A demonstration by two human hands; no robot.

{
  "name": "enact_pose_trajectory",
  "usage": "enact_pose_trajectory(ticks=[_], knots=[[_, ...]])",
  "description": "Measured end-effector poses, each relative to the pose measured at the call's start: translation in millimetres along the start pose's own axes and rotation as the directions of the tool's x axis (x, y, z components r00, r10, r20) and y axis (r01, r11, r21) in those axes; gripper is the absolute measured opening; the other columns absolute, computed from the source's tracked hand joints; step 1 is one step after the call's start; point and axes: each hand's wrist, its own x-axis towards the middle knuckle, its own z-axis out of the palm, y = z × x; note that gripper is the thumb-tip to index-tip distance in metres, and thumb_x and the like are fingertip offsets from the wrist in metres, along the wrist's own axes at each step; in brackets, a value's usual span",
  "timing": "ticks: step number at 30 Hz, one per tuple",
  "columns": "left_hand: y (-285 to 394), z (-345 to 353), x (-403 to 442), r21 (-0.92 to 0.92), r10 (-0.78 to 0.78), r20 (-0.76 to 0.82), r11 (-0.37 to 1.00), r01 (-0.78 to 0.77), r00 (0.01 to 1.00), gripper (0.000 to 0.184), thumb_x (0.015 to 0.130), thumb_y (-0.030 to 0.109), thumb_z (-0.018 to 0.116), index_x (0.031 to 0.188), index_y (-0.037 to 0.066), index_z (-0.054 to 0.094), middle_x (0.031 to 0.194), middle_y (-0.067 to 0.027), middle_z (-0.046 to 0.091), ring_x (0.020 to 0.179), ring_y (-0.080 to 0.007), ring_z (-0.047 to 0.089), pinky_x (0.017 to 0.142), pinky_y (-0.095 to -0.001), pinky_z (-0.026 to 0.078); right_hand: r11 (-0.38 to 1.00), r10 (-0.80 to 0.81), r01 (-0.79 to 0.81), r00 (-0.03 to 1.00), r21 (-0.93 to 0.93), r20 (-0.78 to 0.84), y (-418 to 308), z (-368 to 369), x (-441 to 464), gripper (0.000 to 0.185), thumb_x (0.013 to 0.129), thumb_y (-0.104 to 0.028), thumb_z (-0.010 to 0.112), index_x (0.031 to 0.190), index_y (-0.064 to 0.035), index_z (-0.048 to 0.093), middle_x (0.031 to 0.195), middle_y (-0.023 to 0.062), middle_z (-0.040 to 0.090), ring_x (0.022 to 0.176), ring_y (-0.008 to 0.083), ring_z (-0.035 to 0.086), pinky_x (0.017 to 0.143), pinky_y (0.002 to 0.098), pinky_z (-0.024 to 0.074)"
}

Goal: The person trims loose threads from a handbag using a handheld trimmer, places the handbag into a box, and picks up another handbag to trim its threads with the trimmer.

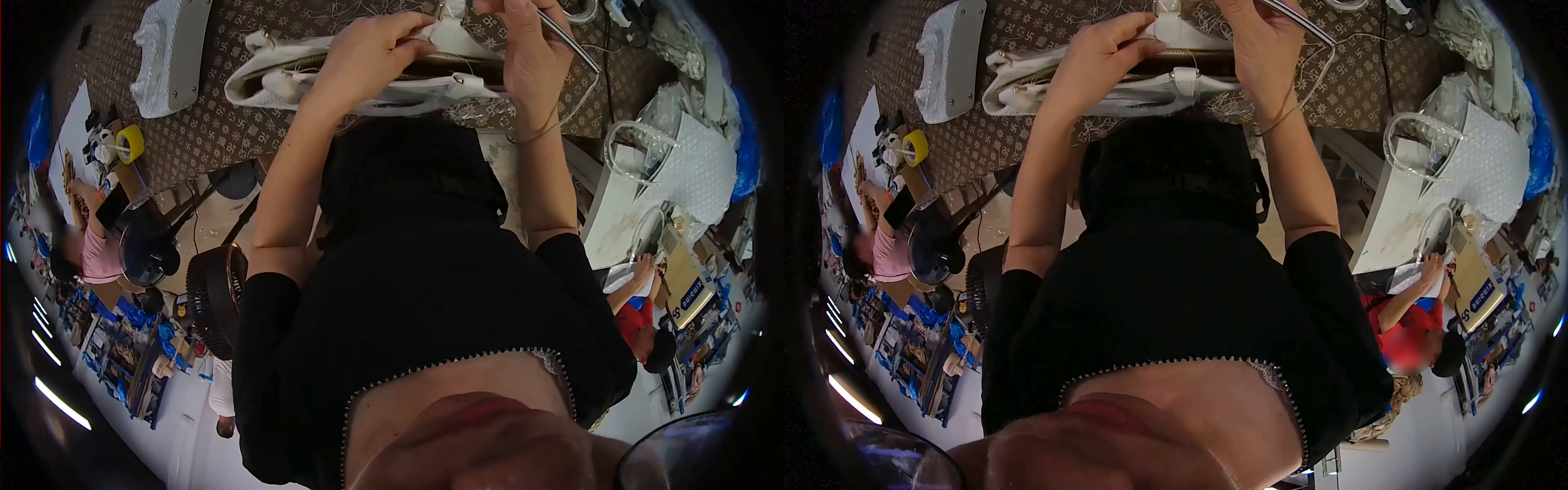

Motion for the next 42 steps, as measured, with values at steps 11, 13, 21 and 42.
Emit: enact_pose_trajectory(ticks=[11, 13, 21, 42], knots=[[0, 7, -4, -0.143, -0.017, 0.041, 0.989, 0.023, 0.999, 0.029, 0.084, 0.019, 0.063, 0.112, 0.014, 0.061, 0.072, -0.0053, 0.060, 0.064, -0.0131, 0.055, 0.059, -0.0274, 0.044, 0.999, 0.013, -0.010, 0.998, -0.049, 0.069, 15, 1, 3, 0.025, 0.093, -0.015, 0.052, 0.107, 0.0054, 0.056, 0.096, 0.0156, 0.064, 0.093, 0.0217, 0.062, 0.087, 0.0359, 0.0484], [2, 8, -5, -0.169, -0.015, 0.022, 0.986, 0.019, 1.000, 0.029, 0.083, 0.019, 0.063, 0.112, 0.015, 0.061, 0.073, -0.0055, 0.061, 0.065, -0.0140, 0.056, 0.059, -0.0281, 0.044, 0.999, 0.005, -0.001, 0.997, -0.054, 0.078, 14, 4, 0, 0.025, 0.093, -0.015, 0.052, 0.107, 0.0055, 0.056, 0.096, 0.0157, 0.064, 0.093, 0.0217, 0.062, 0.087, 0.0358, 0.0484], [8, 12, -7, -0.278, -0.015, -0.061, 0.961, -0.002, 0.998, 0.030, 0.082, 0.020, 0.063, 0.111, 0.019, 0.062, 0.074, -0.0065, 0.063, 0.068, -0.0179, 0.060, 0.061, -0.0306, 0.046, 0.996, -0.023, 0.033, 0.992, -0.079, 0.123, 7, 13, -3, 0.025, 0.093, -0.015, 0.052, 0.107, 0.0057, 0.056, 0.097, 0.0163, 0.064, 0.093, 0.0217, 0.062, 0.088, 0.0356, 0.0483], [4, 13, -5, -0.339, -0.081, 0.095, 0.935, 0.109, 0.992, 0.039, 0.082, 0.013, 0.063, 0.120, 0.022, 0.059, 0.074, -0.0010, 0.060, 0.067, -0.0116, 0.054, 0.061, -0.0265, 0.044, 0.921, -0.066, 0.201, 0.925, -0.335, 0.375, -26, -6, -44, 0.017, 0.079, -0.003, 0.067, 0.095, 0.0004, 0.065, 0.094, 0.0113, 0.067, 0.097, 0.0192, 0.062, 0.103, 0.0449, 0.0344]])
